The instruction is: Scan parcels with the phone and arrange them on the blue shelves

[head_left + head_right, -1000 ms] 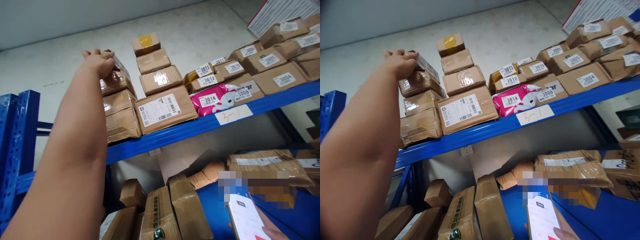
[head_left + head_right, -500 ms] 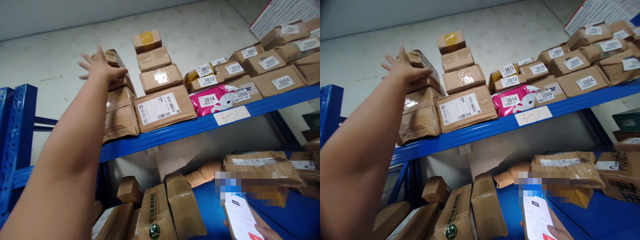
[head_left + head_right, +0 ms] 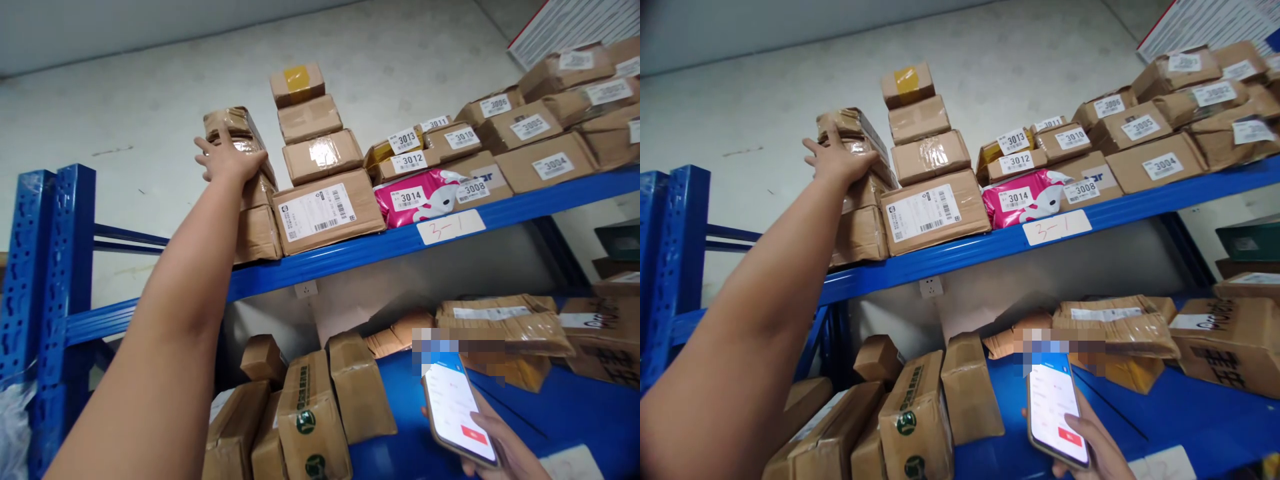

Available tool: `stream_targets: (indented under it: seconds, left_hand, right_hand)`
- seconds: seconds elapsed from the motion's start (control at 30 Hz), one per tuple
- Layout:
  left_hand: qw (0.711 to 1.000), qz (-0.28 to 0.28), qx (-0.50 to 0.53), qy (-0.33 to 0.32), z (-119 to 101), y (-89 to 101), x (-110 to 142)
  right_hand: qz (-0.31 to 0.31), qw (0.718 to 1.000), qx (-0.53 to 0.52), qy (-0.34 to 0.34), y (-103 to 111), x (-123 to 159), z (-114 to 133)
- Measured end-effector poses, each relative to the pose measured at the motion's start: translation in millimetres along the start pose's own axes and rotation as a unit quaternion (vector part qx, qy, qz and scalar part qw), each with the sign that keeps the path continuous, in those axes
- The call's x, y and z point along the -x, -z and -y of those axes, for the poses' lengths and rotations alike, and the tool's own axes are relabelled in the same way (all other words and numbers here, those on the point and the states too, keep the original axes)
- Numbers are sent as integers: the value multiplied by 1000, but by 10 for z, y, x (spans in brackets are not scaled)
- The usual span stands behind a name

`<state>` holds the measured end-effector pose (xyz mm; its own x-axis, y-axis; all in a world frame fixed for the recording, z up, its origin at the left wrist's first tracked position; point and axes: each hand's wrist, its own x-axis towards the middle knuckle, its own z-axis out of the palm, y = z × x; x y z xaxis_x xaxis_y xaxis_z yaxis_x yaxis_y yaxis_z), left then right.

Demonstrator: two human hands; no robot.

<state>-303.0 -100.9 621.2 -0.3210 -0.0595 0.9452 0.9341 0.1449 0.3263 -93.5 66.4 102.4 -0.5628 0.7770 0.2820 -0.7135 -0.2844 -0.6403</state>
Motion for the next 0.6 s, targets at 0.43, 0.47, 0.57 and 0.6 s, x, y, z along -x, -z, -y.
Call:
stream_targets:
  seconds: [0.43, 0.47, 0.57, 0.6]
  left_hand:
    - [950, -179, 10, -255, 570, 426, 1352]
    - [934, -185, 28, -305, 689, 525, 1656]
    - [951, -132, -5, -280, 1066, 829, 2509]
    - [959, -106, -52, -256, 1203, 935, 2727]
  right_hand:
    - [41, 999, -9, 26, 206, 323, 28]
    - [36, 999, 5, 17, 280, 418, 22]
    - [10, 998, 40, -52, 512, 708, 19]
    - [-11, 996, 49, -76, 579, 789, 20]
